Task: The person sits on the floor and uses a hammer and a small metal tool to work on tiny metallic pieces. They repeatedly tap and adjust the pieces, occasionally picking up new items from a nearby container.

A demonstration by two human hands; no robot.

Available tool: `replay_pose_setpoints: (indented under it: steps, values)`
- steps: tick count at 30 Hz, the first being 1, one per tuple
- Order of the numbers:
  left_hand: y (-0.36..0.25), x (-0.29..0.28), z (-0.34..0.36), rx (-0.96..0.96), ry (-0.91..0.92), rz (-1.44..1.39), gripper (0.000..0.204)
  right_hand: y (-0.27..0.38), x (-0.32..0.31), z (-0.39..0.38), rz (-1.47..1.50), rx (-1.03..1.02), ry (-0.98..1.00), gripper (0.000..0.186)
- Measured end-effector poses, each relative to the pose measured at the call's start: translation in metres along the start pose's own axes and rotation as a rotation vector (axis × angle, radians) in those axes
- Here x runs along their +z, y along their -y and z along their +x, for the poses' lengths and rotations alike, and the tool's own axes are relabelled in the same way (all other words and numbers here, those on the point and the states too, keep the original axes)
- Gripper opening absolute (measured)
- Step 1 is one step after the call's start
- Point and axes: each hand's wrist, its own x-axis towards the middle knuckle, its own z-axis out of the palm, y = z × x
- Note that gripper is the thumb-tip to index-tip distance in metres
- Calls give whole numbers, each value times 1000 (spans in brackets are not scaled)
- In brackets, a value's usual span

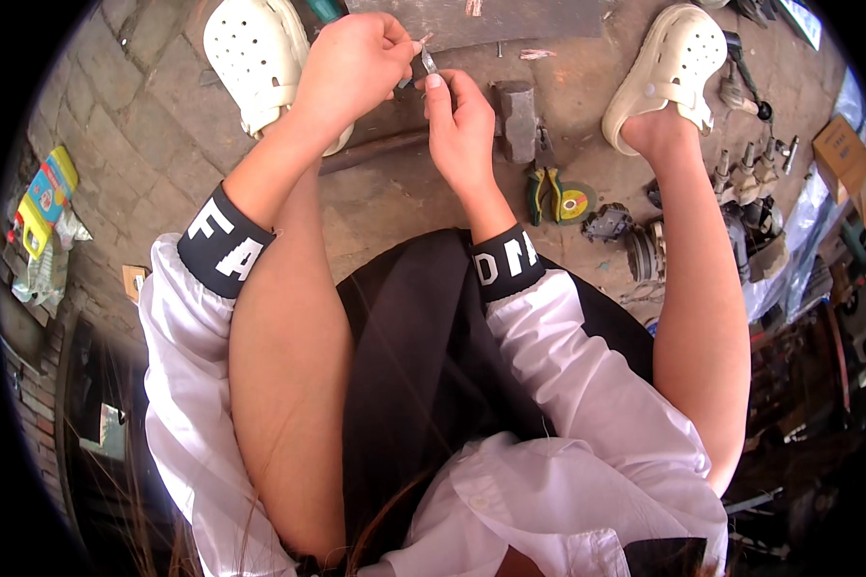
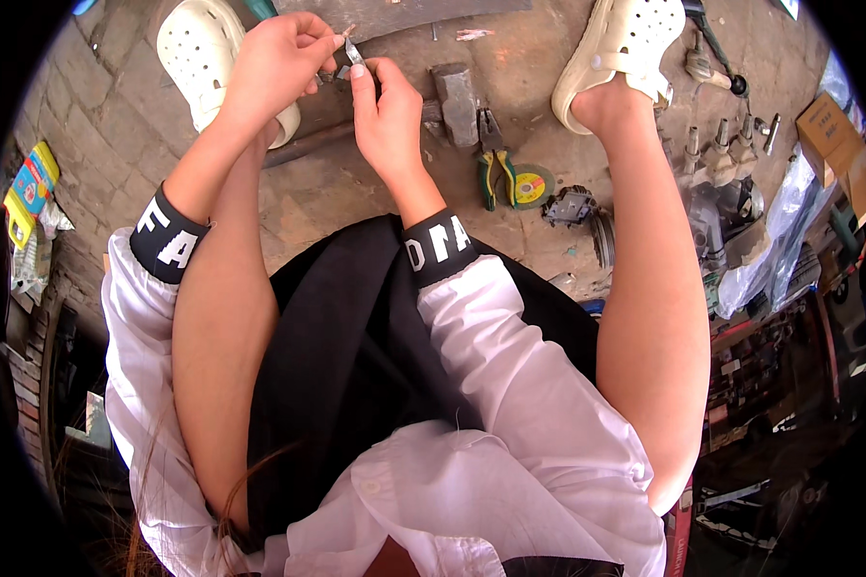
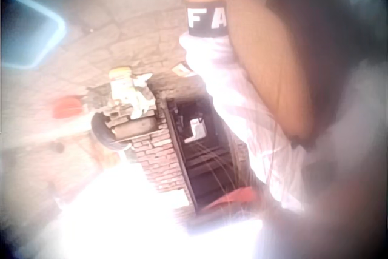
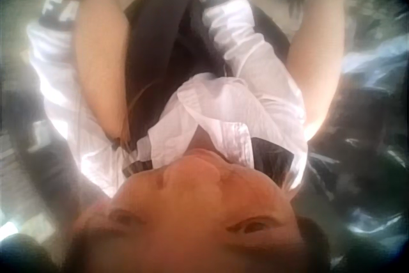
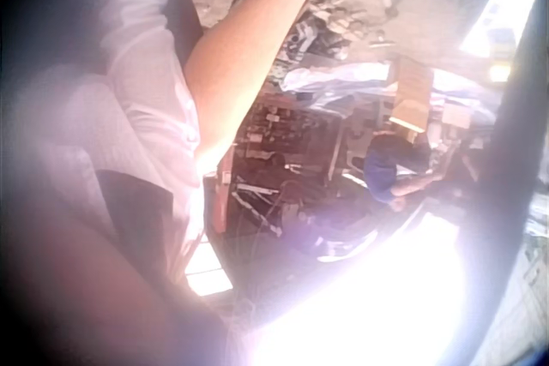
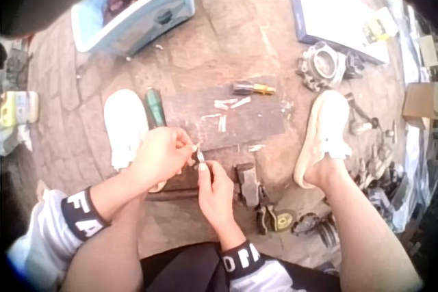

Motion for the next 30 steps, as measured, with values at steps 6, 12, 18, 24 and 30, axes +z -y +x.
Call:
replay_pose_setpoints:
  steps: [6, 12, 18, 24, 30]
  values:
    - [-1, 1, 3, 226, -225, 354, 25, 2, -1, 1, 6, 17, 12, 26]
    - [-3, -3, 5, 115, -165, 293, 27, 4, 1, 3, 30, -4, -29, 25]
    - [-5, -6, 10, 66, -122, 301, 30, 3, 4, 4, 25, -6, -52, 25]
    - [-13, -12, 7, 41, -68, 218, 29, 3, 6, 5, 24, -18, -69, 25]
    - [-3, -11, 12, -8, -8, 84, 27, 7, 13, 3, 72, 52, -98, 27]
